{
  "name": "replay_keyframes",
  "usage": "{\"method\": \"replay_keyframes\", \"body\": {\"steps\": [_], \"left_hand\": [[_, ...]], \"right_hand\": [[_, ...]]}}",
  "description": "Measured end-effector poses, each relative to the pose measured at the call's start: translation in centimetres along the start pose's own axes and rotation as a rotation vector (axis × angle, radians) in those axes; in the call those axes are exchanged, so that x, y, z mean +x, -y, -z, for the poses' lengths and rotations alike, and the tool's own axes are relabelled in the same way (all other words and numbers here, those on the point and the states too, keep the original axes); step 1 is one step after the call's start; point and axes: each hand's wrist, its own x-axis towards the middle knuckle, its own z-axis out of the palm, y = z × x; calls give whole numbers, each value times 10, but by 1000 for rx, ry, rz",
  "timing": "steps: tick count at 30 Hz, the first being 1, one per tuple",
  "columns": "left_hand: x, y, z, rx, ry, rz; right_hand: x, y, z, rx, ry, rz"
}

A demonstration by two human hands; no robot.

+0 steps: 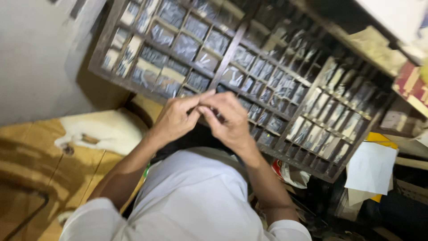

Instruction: The person arranges metal printing type from a compartmentalized tray onto a flat surface. They pick up individual letters, place them on the surface, and occasionally return them to the tray.

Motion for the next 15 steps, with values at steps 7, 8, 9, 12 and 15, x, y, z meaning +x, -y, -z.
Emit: {"method": "replay_keyframes", "body": {"steps": [7,8,9,12,15], "left_hand": [[4,6,-8,18,23,-27],[5,12,-6,62,-12,-41],[3,17,-1,116,-60,-50],[12,21,1,158,-106,-75],[29,9,0,75,-90,-119]], "right_hand": [[-52,-32,29,-31,-105,-210],[-60,-35,43,-107,-156,-247],[-67,-38,55,-171,-197,-278],[-87,-61,91,-382,-388,-308],[-91,-78,108,-489,-495,-214]]}}
